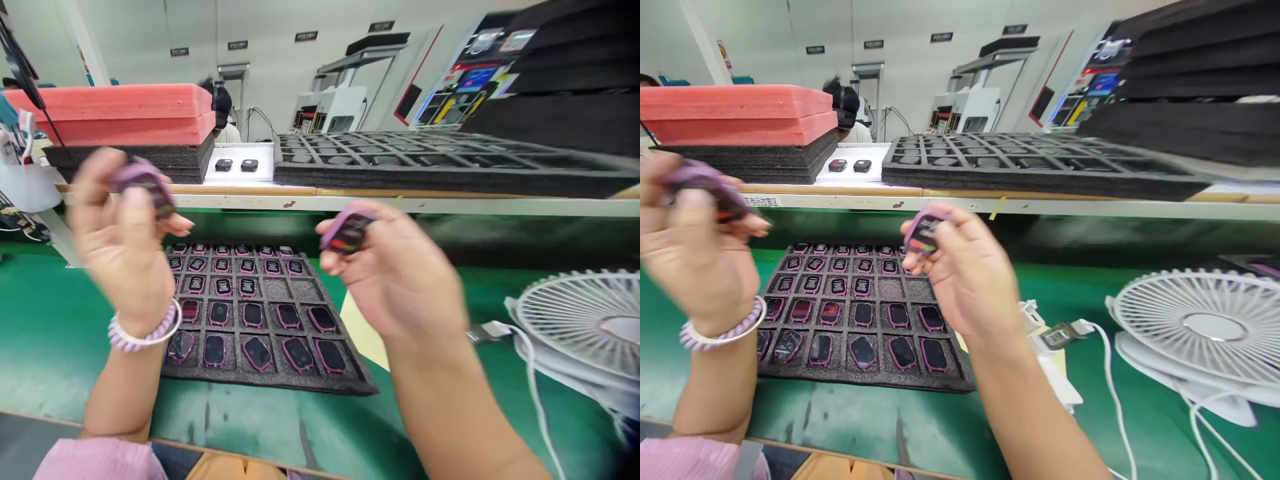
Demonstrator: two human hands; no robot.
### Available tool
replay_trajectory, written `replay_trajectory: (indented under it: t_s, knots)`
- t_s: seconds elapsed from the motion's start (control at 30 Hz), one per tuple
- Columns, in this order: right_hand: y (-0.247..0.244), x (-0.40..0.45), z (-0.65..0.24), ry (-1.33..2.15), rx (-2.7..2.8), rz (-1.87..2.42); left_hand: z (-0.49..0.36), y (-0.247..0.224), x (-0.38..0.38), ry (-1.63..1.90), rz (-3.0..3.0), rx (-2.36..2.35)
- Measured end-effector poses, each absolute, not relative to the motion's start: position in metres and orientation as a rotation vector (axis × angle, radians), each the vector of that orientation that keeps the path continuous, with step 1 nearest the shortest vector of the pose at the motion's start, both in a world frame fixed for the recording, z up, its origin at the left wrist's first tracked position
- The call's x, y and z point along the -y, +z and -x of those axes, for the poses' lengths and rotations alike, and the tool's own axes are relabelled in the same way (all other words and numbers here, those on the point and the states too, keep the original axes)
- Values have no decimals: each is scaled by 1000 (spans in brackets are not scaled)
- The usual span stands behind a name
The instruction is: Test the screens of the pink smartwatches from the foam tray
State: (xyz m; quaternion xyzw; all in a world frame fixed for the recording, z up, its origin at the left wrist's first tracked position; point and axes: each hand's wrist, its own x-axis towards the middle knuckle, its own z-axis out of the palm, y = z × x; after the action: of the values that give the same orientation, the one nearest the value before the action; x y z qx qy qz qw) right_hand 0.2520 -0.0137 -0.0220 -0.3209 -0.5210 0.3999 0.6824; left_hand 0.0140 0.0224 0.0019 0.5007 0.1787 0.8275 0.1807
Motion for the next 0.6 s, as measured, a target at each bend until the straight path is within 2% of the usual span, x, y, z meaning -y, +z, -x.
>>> replay_trajectory:
  t_s: [0.17, 0.27, 0.43, 0.6]
  knots:
    - [-83, -24, -273, 1167, 1092, 1014, -69, -48, -62, 1309, -1514, -681]
    - [-111, -31, -295, 1247, 1129, 1112, -96, -93, -74, 922, -1551, -782]
    - [-132, -36, -320, 1350, 1241, 1146, -112, -134, -82, 658, -1979, -986]
    - [-149, -48, -332, 1088, 1530, 1283, -113, -138, -86, 590, -2246, -1194]
